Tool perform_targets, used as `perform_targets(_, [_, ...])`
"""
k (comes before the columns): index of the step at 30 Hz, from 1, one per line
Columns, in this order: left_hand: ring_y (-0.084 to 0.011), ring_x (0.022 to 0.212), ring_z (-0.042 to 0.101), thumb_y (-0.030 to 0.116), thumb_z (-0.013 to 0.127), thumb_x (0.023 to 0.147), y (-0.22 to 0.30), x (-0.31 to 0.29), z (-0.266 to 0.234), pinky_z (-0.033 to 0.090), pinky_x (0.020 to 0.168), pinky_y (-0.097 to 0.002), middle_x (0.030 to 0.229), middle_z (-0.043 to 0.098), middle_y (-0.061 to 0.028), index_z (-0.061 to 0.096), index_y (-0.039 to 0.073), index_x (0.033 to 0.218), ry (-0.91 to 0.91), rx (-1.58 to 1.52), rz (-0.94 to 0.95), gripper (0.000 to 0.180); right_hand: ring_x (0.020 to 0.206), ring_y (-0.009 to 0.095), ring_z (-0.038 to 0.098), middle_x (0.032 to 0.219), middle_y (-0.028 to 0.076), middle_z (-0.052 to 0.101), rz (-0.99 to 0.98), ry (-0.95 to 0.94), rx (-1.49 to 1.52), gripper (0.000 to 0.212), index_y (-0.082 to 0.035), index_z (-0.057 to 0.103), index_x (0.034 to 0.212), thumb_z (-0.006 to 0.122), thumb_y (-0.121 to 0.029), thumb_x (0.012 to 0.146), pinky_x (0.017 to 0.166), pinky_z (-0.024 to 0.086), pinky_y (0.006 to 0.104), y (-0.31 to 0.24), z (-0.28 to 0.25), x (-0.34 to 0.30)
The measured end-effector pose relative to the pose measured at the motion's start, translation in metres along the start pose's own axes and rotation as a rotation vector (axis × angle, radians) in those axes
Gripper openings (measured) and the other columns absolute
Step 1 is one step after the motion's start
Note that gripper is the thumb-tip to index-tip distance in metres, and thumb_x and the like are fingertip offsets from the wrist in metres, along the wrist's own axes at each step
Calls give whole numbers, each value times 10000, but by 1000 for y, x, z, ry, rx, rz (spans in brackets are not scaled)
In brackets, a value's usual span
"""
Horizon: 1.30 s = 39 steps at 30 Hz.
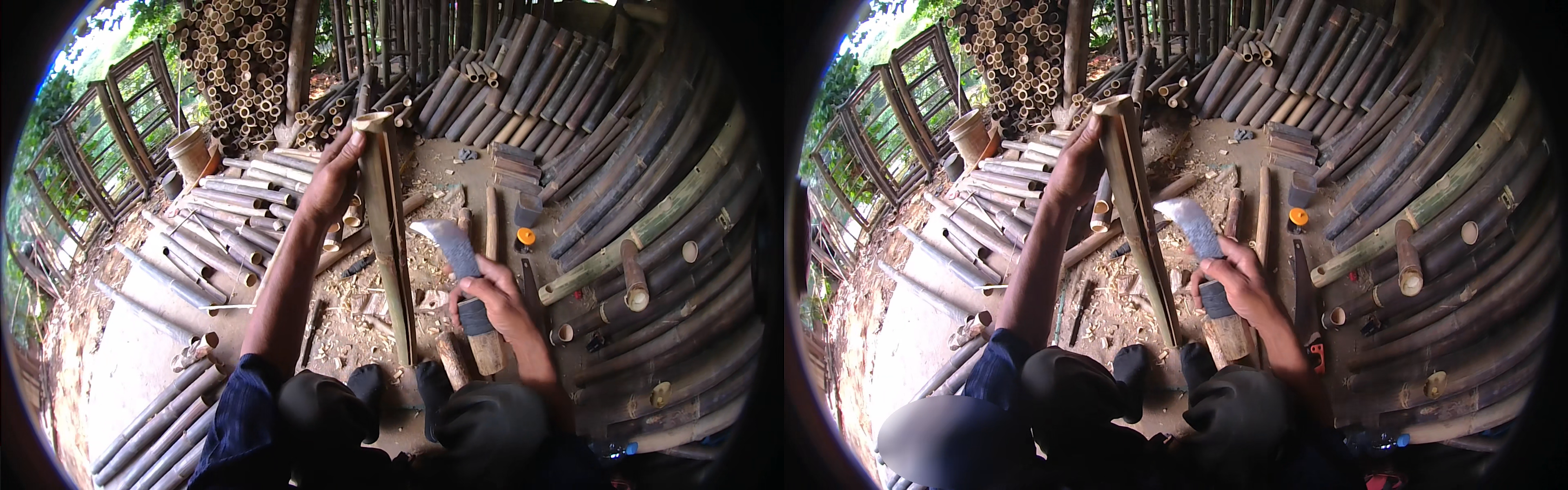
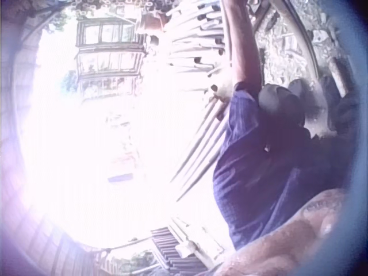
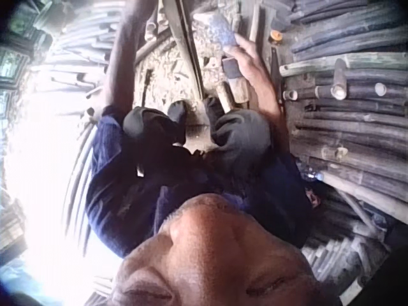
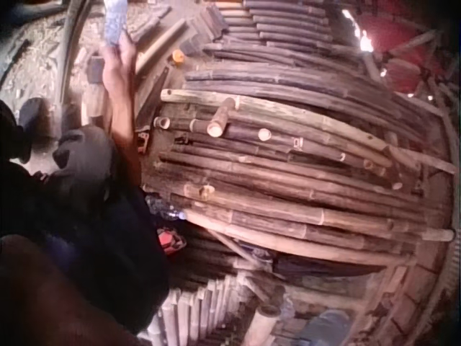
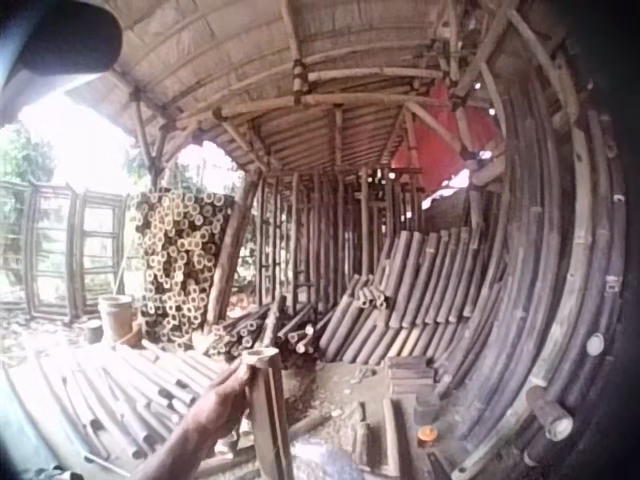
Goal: The person sits on the floor of a workshop and uses a wooden mallet to strike a metal wedge, splitting a long bamboo pole into two halves. The person then uses a knife to shave and smooth the inner edges of the split bamboo.
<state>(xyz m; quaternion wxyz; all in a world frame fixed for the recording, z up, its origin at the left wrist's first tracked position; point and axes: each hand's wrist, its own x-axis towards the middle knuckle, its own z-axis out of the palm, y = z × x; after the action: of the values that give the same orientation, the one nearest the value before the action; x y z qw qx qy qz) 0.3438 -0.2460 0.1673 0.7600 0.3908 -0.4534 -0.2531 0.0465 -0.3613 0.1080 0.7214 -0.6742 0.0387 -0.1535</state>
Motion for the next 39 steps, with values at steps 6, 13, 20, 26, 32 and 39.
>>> perform_targets(6, [-194, 1059, 654, 368, 599, 1047, 9, -4, 22, 509, 978, -365, 1178, 687, -99, 586, -9, 1352, 32, -165, 2, 485, 750, 239, 655, 947, 107, 652, -633, 292, -1196, 641, -95, 516, 1508, 612, 31, 887, 682, 536, 365, -72, 29, 16])
perform_targets(13, [-188, 1109, 643, 316, 648, 1015, 13, -8, 30, 476, 1017, -330, 1200, 687, -108, 584, -22, 1354, 16, -143, 39, 484, 759, 320, 604, 855, 113, 551, -778, 317, -1501, 863, -209, 476, 1563, 704, 37, 769, 678, 521, 454, -82, 51, 28])
perform_targets(20, [-186, 1110, 641, 325, 638, 1018, 15, -10, 25, 478, 1016, -333, 1203, 688, -101, 580, -18, 1370, 9, -121, 31, 495, 739, 336, 620, 835, 128, 568, -718, 334, -1480, 813, -204, 474, 1560, 649, 33, 802, 659, 517, 463, -91, 50, 32])
perform_targets(26, [-181, 1120, 638, 290, 623, 1033, 15, -10, 24, 477, 1019, -339, 1215, 688, -102, 581, -19, 1377, 13, -138, 40, 464, 799, 337, 664, 882, 147, 628, -618, 207, -1549, 743, -131, 494, 1532, 673, -24, 819, 720, 551, 463, -102, 48, 34])
perform_targets(32, [-198, 1145, 634, 304, 630, 1030, 18, -9, 27, 478, 1041, -365, 1251, 676, -122, 572, -29, 1385, 39, -81, 46, 490, 795, 317, 656, 871, 117, 611, -647, 146, -1570, 793, -151, 508, 1532, 699, 7, 779, 711, 536, 452, -92, 38, 29])
perform_targets(39, [-206, 1138, 636, 386, 602, 1042, 20, -11, 10, 487, 1014, -375, 1225, 682, -129, 573, -25, 1392, 101, -8, 20, 541, 830, 294, 681, 934, 123, 656, -491, 4, -1566, 715, -110, 472, 1548, 651, -44, 859, 775, 534, 455, -27, 35, 14])
